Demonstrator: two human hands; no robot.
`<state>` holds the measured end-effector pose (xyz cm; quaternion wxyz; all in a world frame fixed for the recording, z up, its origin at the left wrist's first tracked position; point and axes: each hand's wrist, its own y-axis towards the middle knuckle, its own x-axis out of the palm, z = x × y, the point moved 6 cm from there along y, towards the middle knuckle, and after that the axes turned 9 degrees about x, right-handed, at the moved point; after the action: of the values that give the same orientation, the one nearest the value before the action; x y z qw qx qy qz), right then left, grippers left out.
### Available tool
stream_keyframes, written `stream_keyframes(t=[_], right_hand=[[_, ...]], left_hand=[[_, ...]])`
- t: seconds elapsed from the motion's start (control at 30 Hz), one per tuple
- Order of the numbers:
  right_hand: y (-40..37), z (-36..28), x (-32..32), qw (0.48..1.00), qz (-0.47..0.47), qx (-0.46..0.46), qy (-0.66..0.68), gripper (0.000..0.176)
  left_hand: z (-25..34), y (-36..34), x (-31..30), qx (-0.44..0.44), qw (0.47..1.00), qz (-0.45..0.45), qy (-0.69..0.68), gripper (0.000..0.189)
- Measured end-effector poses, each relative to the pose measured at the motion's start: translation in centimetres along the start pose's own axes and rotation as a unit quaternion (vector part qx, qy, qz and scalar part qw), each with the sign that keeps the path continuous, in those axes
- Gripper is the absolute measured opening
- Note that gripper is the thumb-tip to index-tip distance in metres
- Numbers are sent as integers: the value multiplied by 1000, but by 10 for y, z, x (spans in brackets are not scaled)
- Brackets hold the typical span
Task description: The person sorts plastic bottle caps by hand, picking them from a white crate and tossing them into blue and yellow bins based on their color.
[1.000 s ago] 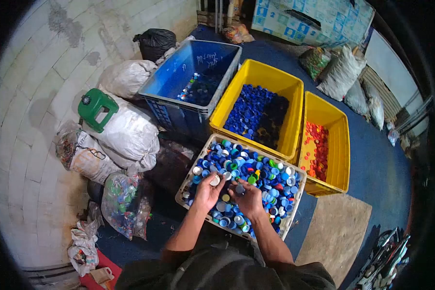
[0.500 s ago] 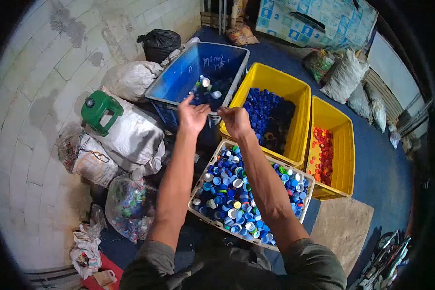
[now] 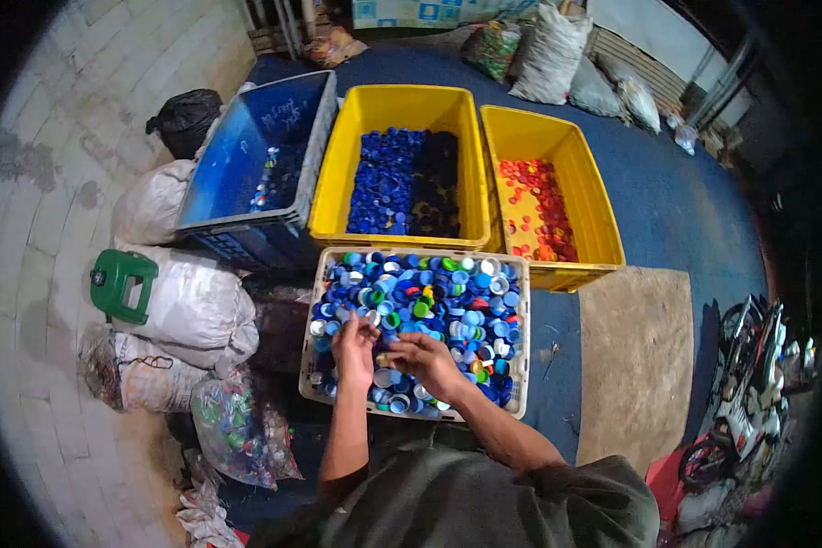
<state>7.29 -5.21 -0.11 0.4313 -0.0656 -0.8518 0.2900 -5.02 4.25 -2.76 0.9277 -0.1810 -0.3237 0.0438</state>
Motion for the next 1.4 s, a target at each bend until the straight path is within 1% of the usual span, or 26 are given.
stream_keyframes(t=[0.03,0.07,0.1,0.2,0.23,0.27,0.33,0.37,0.4,0.43,0.5,0.53,0.63,0.67,0.77,0.8,0.9,0.93,1.03,1.07,1.17,1.2,1.3,1.33,1.4], right_hand=[[-14,1,-12,1000,1,-2,2,34],[-26,0,-23,1000,12,-1,2,34],[-38,-2,-32,1000,21,0,2,34],[-64,-12,-62,997,64,-30,9,34],[-71,-18,-69,996,78,-47,2,35],[-74,-20,-82,993,97,-71,4,35],[-81,-31,-102,980,145,-121,-55,31],[-82,-33,-116,971,164,-149,-84,29],[-88,-41,-118,958,193,-173,-120,26],[-91,-44,-122,950,223,-171,-137,25],[-98,-52,-126,933,267,-173,-168,23],[-98,-53,-128,933,267,-175,-167,23],[-101,-54,-129,932,272,-174,-168,22],[-103,-54,-126,931,274,-172,-168,22],[-104,-48,-129,933,265,-177,-171,20],[-104,-45,-130,933,260,-175,-174,20],[-109,-39,-132,930,269,-176,-179,19],[-110,-37,-133,925,279,-177,-191,19],[-112,-35,-137,914,294,-184,-210,19],[-112,-35,-139,913,297,-185,-207,19],[-113,-37,-139,915,300,-173,-208,18],[-114,-39,-139,915,301,-168,-210,18],[-114,-41,-144,912,303,-180,-209,18],[-115,-42,-145,909,306,-183,-214,18],[-117,-44,-147,905,311,-185,-223,18]], left_hand=[[-7,-11,8,-13,999,-9,37,27],[-13,-22,19,-13,998,-37,57,28],[-18,-31,27,-30,994,-56,90,26],[-32,-43,44,-29,982,-87,163,29],[-36,-44,50,-27,980,-111,165,29],[-40,-43,52,-15,969,-130,208,28],[-41,-43,62,19,940,-162,301,25],[-42,-40,62,34,930,-157,331,22],[-41,-40,68,60,929,-164,327,20],[-40,-40,73,88,927,-171,322,19],[-39,-35,77,159,876,-193,412,21],[-40,-32,80,194,846,-203,453,22],[-40,-32,98,320,734,-224,556,27],[-46,-30,104,319,695,-230,602,35],[-62,-19,118,395,626,-244,626,44],[-65,-17,124,394,610,-249,641,50],[-72,-13,139,368,570,-219,701,48],[-74,-11,141,352,568,-216,712,52],[-73,-25,158,402,554,-265,679,47],[-80,-28,161,420,549,-302,656,40],[-96,-40,170,383,530,-386,651,32],[-101,-41,171,384,532,-400,640,27],[-114,-40,169,391,523,-387,651,25],[-117,-38,167,390,535,-370,652,22],[-119,-36,166,399,541,-369,642,25]])
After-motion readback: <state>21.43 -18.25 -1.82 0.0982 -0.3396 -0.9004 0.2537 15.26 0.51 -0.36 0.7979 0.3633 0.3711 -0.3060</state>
